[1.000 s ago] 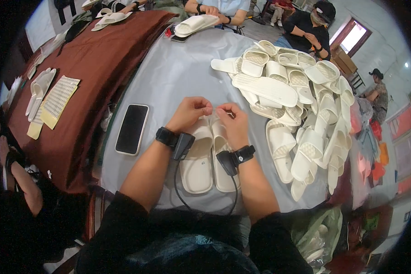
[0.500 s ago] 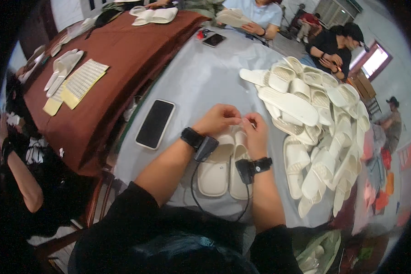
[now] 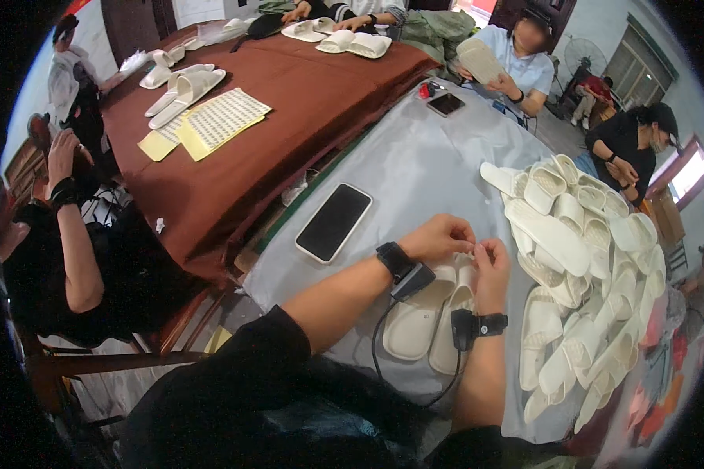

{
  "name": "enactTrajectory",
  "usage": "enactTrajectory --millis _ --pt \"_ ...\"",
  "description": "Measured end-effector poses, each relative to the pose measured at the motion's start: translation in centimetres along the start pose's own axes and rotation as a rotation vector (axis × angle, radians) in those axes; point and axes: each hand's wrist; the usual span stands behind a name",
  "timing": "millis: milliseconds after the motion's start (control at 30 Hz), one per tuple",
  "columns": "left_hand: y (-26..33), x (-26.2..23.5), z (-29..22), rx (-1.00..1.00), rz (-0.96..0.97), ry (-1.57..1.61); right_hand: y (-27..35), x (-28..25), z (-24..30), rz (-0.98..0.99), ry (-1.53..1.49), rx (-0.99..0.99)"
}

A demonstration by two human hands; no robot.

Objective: Tagging and sorting slippers in a footwear manufacturing facility.

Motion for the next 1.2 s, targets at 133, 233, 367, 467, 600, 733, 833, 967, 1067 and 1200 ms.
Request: enactTrajectory --millis 133,233,367,467,600,733,833,967,1067,1200 --pt "0.0 0.2 -0.1 -0.023 -0.017 -0.039 -0.4 -0.3 -0.9 0.003 0.131 -0.03" --pt "-0.1 0.5 -0.3 0.013 -0.008 -0.081 -0.3 -0.6 -1.0 -0.005 0.153 -0.054" --pt "0.2 0.1 -0.3 0.022 -0.029 -0.069 -0.5 -0.1 -1.3 -0.009 0.133 -0.06" --pt "0.2 0.5 -0.4 0.022 -0.027 -0.069 -0.3 -0.2 -1.4 -0.009 0.096 -0.035" --pt "0.2 0.8 -0.4 0.034 -0.031 -0.047 -0.4 -0.2 -2.0 -0.01 0.004 -0.016" --pt "0.1 0.7 -0.3 0.032 -0.025 -0.069 -0.2 -0.2 -1.6 -0.012 -0.014 -0.01" --pt "0.2 1.0 -0.7 0.036 -0.032 -0.095 -0.1 -0.1 -1.4 -0.023 -0.081 0.03" --pt "0.3 0.9 -0.6 -0.007 -0.051 -0.03 0.0 0.1 -1.1 -0.05 0.021 0.026" --pt "0.1 1.1 -1.0 -0.018 -0.041 -0.046 -0.2 0.0 -1.4 -0.081 -0.01 0.046" --pt "-0.1 0.9 -0.5 -0.043 -0.05 -0.03 -0.3 0.1 -1.3 -0.068 -0.031 0.107"
Point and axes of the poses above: each hand's wrist, its own y-axis away from the middle knuckle, its own x-axis out of the palm, z = x × y, and after that the axes turned 13 degrees about y, right-handed
